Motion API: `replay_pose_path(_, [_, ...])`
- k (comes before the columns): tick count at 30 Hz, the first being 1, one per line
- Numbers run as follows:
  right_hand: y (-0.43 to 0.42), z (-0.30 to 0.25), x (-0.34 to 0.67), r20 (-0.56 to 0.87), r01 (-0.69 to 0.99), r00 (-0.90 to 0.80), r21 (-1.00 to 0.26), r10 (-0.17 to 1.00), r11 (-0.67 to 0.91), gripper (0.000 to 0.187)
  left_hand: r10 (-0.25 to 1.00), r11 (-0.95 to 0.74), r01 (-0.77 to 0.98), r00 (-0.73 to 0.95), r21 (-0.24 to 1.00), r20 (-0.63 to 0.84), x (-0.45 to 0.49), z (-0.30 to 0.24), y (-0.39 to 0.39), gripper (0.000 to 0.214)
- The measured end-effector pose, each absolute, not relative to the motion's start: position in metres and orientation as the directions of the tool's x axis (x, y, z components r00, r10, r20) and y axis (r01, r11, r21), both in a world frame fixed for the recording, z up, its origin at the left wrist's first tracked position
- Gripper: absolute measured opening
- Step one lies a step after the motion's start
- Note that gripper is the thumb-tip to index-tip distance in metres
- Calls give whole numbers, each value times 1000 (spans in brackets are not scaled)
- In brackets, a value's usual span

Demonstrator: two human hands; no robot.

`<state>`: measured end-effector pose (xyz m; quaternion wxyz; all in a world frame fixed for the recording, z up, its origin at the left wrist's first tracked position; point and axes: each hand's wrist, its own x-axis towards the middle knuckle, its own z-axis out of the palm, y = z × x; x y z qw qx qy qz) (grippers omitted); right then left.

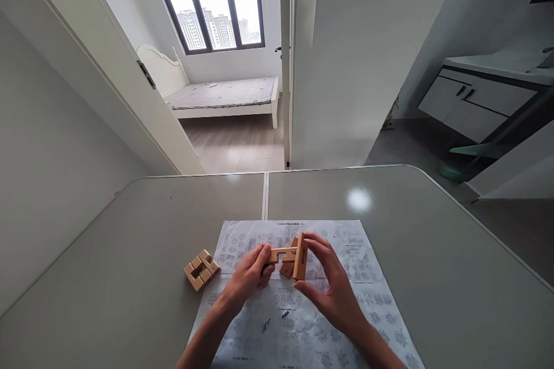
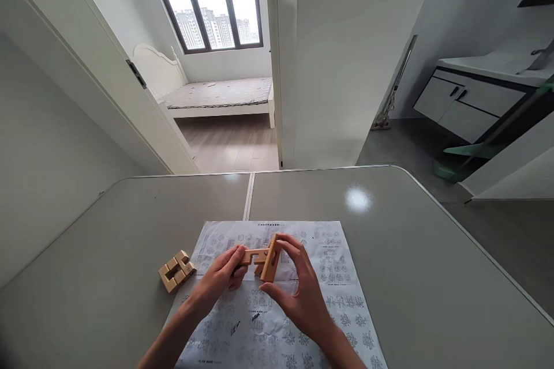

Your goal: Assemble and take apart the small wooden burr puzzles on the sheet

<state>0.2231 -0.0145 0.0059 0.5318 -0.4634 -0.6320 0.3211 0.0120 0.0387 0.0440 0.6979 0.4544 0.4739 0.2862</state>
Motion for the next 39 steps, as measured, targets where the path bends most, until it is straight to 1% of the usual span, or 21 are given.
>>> replay_pose_path(10, [-15, 2, 222, 310, 77, -60, -946, 949, 314, 67, 773, 494, 17, 450, 869, -448, 5, 41, 39, 64])
replay_pose_path(15, [-13, 10, 230, 283, 73, -115, -953, 952, 293, 65, 750, 505, 27, 480, 863, -454, 2, 43, 38, 63])
replay_pose_path(18, [-12, 14, 234, 282, 73, -161, -952, 946, 296, 66, 741, 510, 32, 492, 860, -457, 0, 45, 37, 63])
replay_pose_path(24, [-11, 17, 238, 252, 75, -186, -960, 950, 270, 67, 735, 508, 35, 504, 861, -454, -2, 51, 36, 60])
replay_pose_path(27, [-12, 16, 237, 227, 24, -183, -972, 957, 235, 73, 718, 521, 10, 536, 853, -444, -1, 53, 35, 59])
replay_pose_path(29, [-13, 15, 234, 209, 37, -191, -975, 959, 220, 77, 708, 525, -9, 559, 851, -431, 1, 53, 34, 58])
replay_pose_path(31, [-16, 16, 229, 212, 68, -203, -971, 956, 230, 76, 719, 511, -18, 556, 859, -416, 4, 53, 33, 57])
replay_pose_path(33, [-19, 18, 224, 225, 45, -200, -970, 954, 238, 75, 743, 487, -21, 535, 873, -402, 6, 53, 32, 55])
replay_pose_path(36, [-21, 19, 220, 194, -40, -161, -981, 968, 190, 83, 776, 451, -13, 500, 892, -385, 6, 53, 32, 56])
replay_pose_path(39, [-21, 17, 221, 150, -54, -129, -988, 980, 144, 90, 794, 426, 13, 474, 905, -381, 2, 51, 33, 56])
